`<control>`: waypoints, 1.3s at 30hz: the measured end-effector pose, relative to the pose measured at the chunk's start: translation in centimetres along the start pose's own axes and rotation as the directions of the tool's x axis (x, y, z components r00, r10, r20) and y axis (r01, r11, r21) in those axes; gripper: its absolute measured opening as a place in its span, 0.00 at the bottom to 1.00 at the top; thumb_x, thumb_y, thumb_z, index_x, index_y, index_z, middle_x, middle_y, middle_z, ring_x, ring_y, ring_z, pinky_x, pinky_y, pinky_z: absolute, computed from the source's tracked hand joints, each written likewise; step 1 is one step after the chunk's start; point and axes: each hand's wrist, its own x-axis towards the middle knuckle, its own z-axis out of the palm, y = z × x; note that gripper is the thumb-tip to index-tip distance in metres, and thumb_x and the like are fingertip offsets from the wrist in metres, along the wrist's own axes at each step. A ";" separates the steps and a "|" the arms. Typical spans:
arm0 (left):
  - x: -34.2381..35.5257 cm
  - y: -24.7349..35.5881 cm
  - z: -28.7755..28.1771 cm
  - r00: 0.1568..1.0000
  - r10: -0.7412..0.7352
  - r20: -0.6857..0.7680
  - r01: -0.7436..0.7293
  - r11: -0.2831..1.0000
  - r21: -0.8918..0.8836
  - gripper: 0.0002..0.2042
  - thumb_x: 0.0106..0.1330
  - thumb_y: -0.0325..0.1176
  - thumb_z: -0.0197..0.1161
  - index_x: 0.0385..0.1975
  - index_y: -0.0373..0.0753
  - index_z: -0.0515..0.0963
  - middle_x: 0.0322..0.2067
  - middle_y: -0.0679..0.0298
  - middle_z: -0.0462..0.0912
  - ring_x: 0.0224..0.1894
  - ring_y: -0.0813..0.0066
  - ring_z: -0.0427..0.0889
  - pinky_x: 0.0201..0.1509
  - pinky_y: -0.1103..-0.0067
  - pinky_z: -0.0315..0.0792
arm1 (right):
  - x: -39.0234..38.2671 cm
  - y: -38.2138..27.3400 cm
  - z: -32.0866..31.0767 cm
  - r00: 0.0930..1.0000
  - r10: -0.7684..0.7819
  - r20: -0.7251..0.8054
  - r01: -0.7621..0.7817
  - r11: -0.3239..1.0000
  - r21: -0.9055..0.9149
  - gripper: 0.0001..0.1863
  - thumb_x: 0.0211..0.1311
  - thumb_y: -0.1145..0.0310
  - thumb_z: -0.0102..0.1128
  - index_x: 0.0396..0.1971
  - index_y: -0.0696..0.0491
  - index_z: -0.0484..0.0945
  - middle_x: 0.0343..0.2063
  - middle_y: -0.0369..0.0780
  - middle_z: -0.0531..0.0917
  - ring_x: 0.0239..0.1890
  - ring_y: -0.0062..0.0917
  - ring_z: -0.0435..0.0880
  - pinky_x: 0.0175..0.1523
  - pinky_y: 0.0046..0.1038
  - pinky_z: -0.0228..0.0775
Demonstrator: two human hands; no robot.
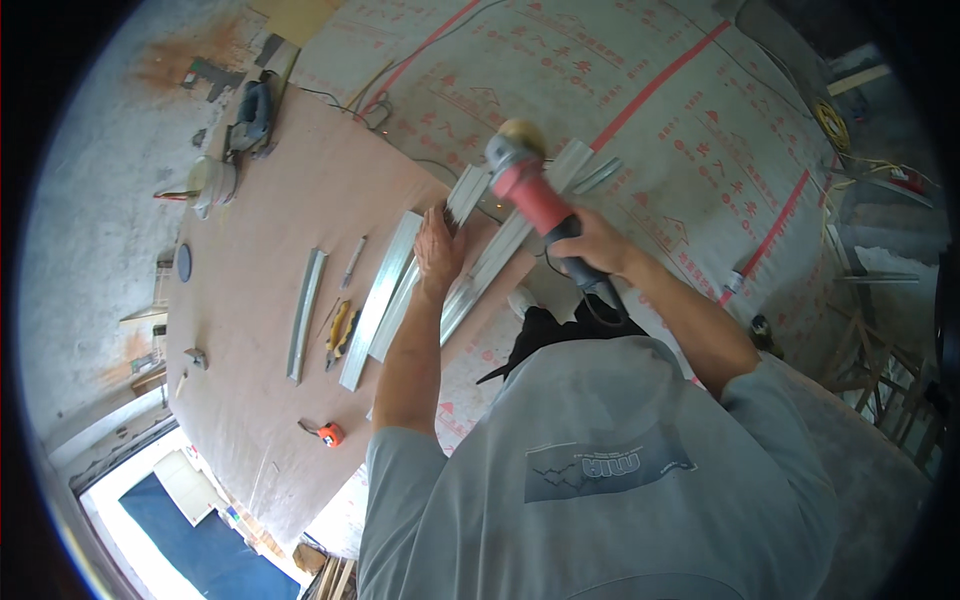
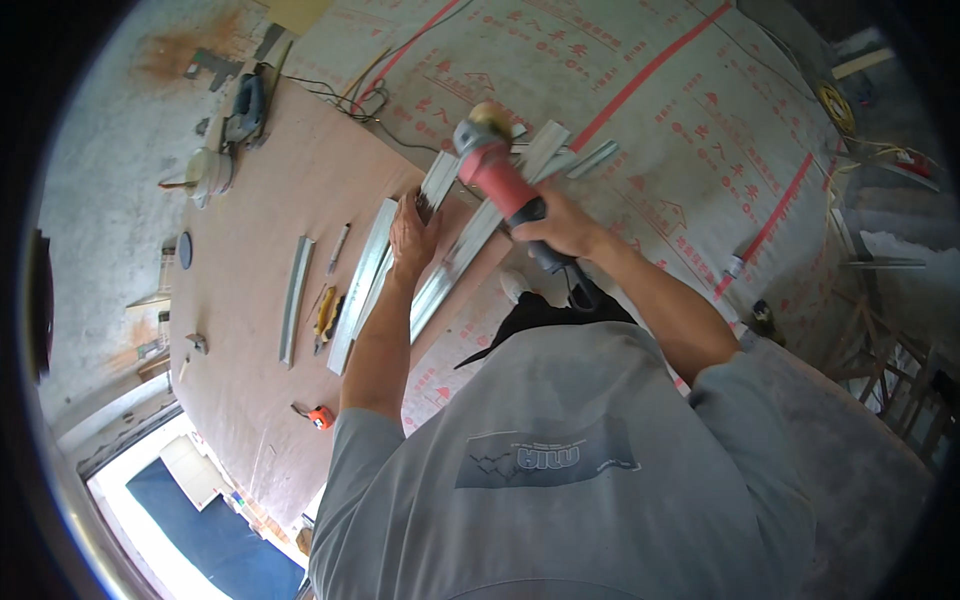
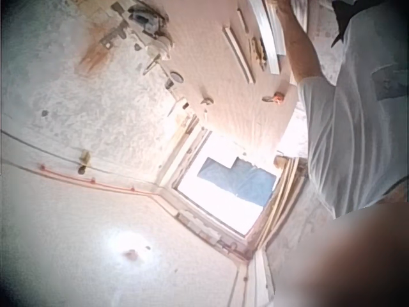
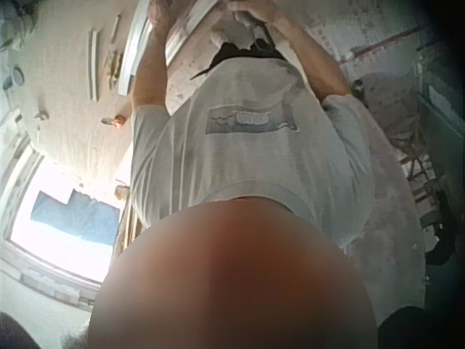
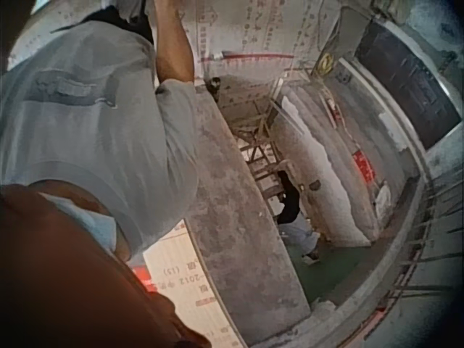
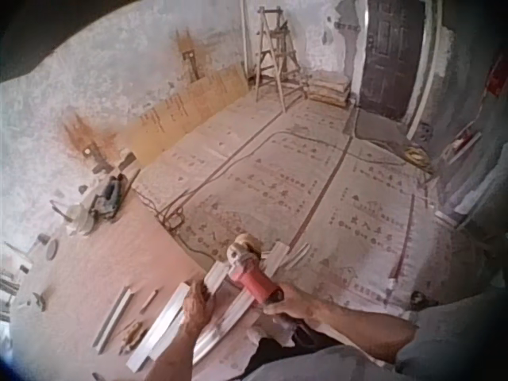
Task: Measuring and cutting metal studs using an angle grinder and pliers.
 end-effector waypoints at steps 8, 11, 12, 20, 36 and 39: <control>3.2 8.7 -9.0 0.980 -0.042 -0.197 0.038 0.999 -0.022 0.28 0.59 0.33 0.73 0.58 0.36 0.69 0.30 0.55 0.79 0.26 0.56 0.81 0.32 0.63 0.75 | -2.6 -6.5 -1.6 0.929 -0.282 0.240 -0.038 0.573 0.819 0.34 0.56 0.52 0.69 0.57 0.57 0.70 0.33 0.42 0.80 0.25 0.26 0.85 0.29 0.26 0.79; 3.0 12.0 -9.5 0.975 -0.098 -0.201 0.084 0.993 -0.077 0.28 0.59 0.34 0.73 0.58 0.36 0.69 0.30 0.54 0.79 0.27 0.56 0.81 0.34 0.62 0.75 | -2.8 -8.2 -0.7 0.893 -0.357 0.275 -0.056 0.517 0.854 0.36 0.56 0.52 0.68 0.59 0.58 0.69 0.33 0.43 0.80 0.25 0.26 0.85 0.29 0.26 0.79; 2.8 12.8 -9.8 0.975 -0.118 -0.189 0.104 0.991 -0.080 0.28 0.59 0.34 0.73 0.58 0.36 0.69 0.31 0.53 0.79 0.28 0.55 0.82 0.34 0.62 0.76 | -2.8 -8.6 -0.4 0.876 -0.375 0.303 -0.067 0.526 0.848 0.37 0.57 0.52 0.68 0.60 0.59 0.68 0.34 0.43 0.80 0.26 0.26 0.85 0.29 0.26 0.79; 2.0 11.5 -9.5 0.941 -0.113 -0.319 0.111 0.993 -0.026 0.29 0.59 0.34 0.72 0.59 0.35 0.69 0.32 0.50 0.81 0.29 0.52 0.84 0.35 0.61 0.76 | -3.5 -8.4 -0.1 0.898 -0.317 0.304 -0.071 0.578 0.813 0.33 0.57 0.52 0.67 0.55 0.58 0.70 0.34 0.43 0.80 0.26 0.26 0.85 0.29 0.27 0.80; -11.8 0.2 -6.1 0.934 -0.340 0.111 0.303 0.916 0.262 0.32 0.57 0.38 0.74 0.62 0.42 0.70 0.57 0.52 0.75 0.61 0.50 0.73 0.61 0.54 0.67 | -6.5 -3.4 -3.7 0.984 -0.018 0.178 -0.113 0.707 0.698 0.34 0.58 0.50 0.67 0.57 0.58 0.68 0.32 0.42 0.79 0.24 0.25 0.84 0.29 0.26 0.79; -16.6 0.0 -4.2 0.948 -0.245 0.202 0.195 0.951 0.241 0.31 0.58 0.38 0.73 0.62 0.41 0.71 0.56 0.52 0.74 0.60 0.50 0.73 0.61 0.53 0.66 | -6.6 -3.6 -4.2 0.986 0.000 0.164 -0.106 0.765 0.635 0.34 0.57 0.51 0.68 0.56 0.57 0.69 0.33 0.42 0.79 0.24 0.25 0.84 0.29 0.26 0.79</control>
